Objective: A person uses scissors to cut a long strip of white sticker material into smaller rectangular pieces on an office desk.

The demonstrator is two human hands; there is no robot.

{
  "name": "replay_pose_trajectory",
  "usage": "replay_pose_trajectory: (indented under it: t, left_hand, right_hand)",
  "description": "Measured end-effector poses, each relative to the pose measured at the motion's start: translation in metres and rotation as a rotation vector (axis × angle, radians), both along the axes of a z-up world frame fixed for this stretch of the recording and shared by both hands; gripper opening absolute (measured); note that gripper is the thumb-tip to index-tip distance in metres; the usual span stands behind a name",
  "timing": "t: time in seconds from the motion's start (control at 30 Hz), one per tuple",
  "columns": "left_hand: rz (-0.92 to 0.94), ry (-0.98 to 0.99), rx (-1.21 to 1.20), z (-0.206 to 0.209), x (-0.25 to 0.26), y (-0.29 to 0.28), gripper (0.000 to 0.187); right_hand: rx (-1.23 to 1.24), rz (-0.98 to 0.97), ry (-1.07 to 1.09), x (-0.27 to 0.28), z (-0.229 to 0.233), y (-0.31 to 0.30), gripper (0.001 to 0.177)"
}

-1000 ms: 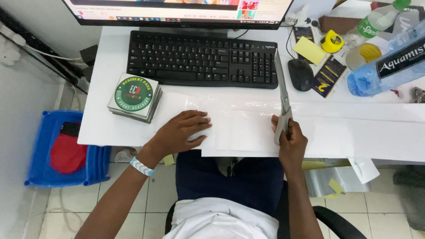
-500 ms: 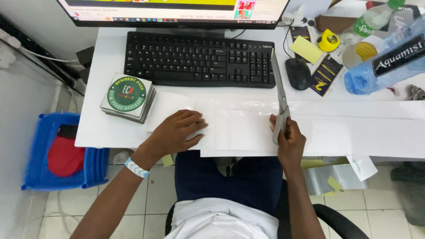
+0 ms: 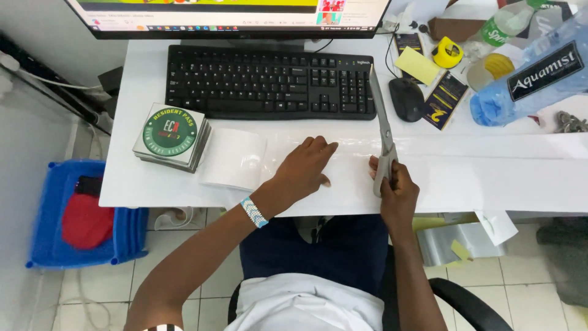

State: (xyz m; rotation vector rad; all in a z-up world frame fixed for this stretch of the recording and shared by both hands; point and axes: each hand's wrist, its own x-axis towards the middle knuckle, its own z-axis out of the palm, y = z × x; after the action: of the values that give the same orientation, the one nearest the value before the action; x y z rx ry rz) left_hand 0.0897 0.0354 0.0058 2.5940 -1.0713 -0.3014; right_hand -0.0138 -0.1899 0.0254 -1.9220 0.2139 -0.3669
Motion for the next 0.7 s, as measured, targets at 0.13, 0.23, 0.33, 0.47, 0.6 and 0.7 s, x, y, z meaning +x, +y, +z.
replay_pose_trajectory:
  t: [0.13,0.23,0.33,0.47,0.6,0.7]
  left_hand:
    - [0.068,0.018,-0.05,-0.007,0.013,-0.004,0.094]
    - [0.097,0.116,-0.092,0.008,0.024,-0.011,0.089]
    - [0.096,0.158,-0.144,0.003,0.037,-0.019,0.071]
    - [0.128,0.155,-0.173,-0.001,0.04,-0.025,0.034]
    - [0.119,0.102,-0.146,0.006,0.033,-0.022,0.026]
    - [0.123,0.101,-0.209,0.004,0.025,-0.017,0.023]
  right_hand:
    - [0.011,-0.014,0.018,-0.001,-0.004,-0.001,0.024]
    - [0.002,0.003,-0.01,-0.002,-0.003,-0.001,0.023]
    - [0.036,-0.011,-0.001,-0.002,-0.007,-0.002,0.024]
    - [-0.041,-0.01,-0.028,-0.001,-0.008,-0.001,0.022]
    - [0.055,0.005,-0.082,-0.002,-0.018,-0.006,0.025]
    - [0.005,0.012,-0.106,-0.017,-0.005,-0.002,0.021]
